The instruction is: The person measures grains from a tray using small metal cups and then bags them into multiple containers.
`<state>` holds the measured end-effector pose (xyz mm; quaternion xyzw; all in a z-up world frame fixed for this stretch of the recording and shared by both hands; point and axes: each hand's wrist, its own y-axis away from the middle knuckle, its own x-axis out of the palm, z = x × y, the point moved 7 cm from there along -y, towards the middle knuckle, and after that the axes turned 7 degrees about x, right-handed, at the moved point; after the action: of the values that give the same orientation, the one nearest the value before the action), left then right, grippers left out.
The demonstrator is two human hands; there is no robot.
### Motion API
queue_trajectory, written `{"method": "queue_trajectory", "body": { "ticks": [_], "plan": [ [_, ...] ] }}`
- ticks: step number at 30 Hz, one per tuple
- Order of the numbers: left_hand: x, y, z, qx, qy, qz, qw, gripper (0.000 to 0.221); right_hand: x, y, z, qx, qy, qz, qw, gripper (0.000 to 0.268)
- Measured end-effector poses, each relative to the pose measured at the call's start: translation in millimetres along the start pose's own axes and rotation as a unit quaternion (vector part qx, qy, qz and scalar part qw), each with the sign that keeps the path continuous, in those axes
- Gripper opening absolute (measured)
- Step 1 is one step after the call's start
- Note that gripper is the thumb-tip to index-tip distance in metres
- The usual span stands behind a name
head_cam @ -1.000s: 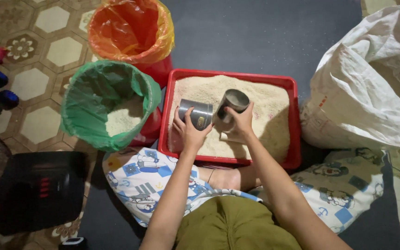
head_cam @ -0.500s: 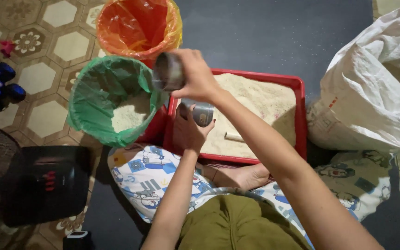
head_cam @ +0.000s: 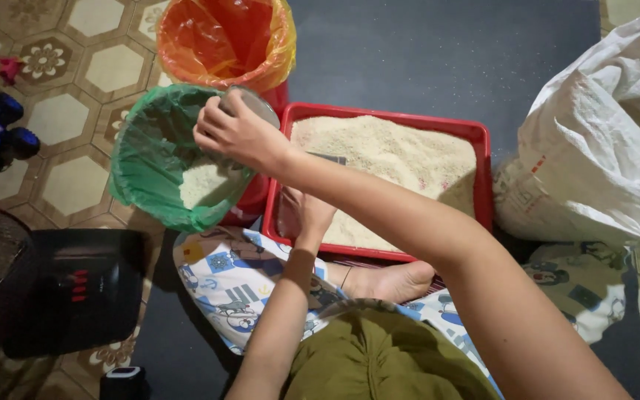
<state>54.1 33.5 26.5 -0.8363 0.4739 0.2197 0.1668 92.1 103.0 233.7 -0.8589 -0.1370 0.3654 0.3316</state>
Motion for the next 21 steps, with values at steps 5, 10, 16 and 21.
{"method": "queue_trajectory", "body": {
  "ticks": [5,10,16,21],
  "plan": [
    [6,-3,2,0.053,-0.039,-0.045,0.997,0.105,14,8,6,-0.026,0.03,0.087,0.995,0.09],
    [11,-3,7,0.097,-0.068,-0.076,0.99,0.102,17,21,-1,0.014,0.021,0.084,0.996,0.105],
    [16,-1,12,0.158,-0.109,-0.114,0.975,0.098,6,41,-36,0.155,-0.088,0.129,0.976,0.118],
    [-32,24,-76,0.298,-0.255,-0.233,0.89,0.077,13,148,-77,0.354,-0.396,0.14,0.836,0.123]
  ]
}}
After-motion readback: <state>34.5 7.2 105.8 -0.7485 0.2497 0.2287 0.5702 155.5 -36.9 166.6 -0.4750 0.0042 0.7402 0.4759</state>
